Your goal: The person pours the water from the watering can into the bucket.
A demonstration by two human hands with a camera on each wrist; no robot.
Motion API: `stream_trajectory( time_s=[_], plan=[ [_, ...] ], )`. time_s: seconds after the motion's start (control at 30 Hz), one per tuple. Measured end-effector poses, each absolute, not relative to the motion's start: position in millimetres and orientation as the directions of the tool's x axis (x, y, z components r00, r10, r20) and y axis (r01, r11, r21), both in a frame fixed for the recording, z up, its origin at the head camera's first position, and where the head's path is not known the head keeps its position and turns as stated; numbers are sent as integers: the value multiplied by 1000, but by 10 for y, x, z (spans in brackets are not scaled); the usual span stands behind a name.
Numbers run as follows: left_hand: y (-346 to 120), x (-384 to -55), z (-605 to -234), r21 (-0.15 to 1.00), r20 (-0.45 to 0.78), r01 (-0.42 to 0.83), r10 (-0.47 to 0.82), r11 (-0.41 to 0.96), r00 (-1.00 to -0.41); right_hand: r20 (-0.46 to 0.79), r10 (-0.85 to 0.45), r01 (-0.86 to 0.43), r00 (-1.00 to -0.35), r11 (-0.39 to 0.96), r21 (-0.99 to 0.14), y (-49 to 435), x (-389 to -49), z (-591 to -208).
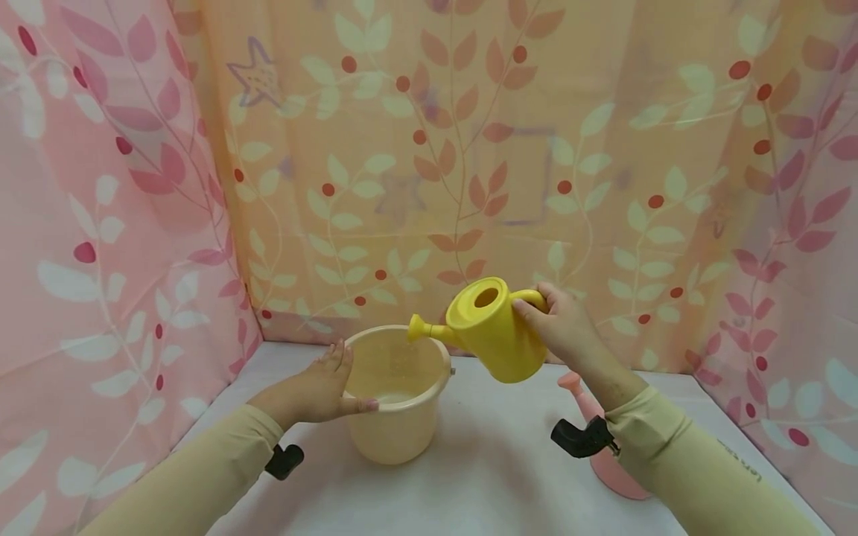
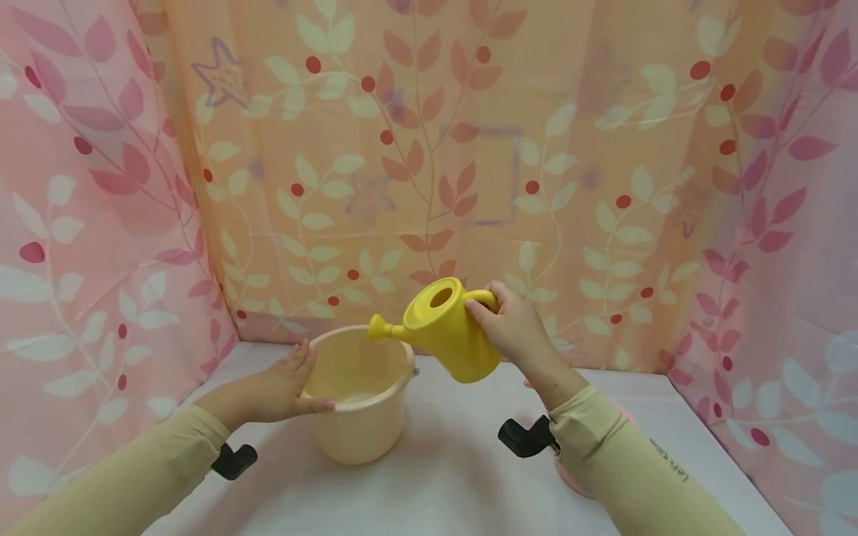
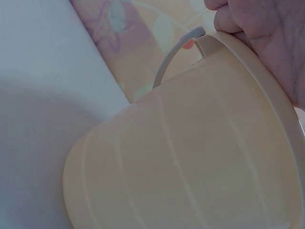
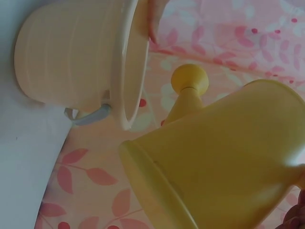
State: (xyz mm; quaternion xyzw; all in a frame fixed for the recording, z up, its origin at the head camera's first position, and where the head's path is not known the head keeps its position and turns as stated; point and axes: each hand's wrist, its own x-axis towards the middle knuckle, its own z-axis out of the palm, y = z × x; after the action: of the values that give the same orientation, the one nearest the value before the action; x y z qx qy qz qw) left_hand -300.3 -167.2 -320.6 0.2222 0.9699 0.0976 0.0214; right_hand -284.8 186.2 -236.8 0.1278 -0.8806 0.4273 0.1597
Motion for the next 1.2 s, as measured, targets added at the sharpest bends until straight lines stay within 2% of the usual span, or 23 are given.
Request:
stream_trajectory(
  time_s=[0.27, 1.2],
  plan=[
    [-1684, -3011, -3209, 194, -5, 424, 433, 885, -901, 408, -108, -379, -906, 637, -672, 1868, -2853, -2327],
    [-1672, -2990, -3207, 218, -12, 424, 437, 879, -900, 397, -141, -396, -907, 609, -688, 1779, -2890, -2389]
  ],
)
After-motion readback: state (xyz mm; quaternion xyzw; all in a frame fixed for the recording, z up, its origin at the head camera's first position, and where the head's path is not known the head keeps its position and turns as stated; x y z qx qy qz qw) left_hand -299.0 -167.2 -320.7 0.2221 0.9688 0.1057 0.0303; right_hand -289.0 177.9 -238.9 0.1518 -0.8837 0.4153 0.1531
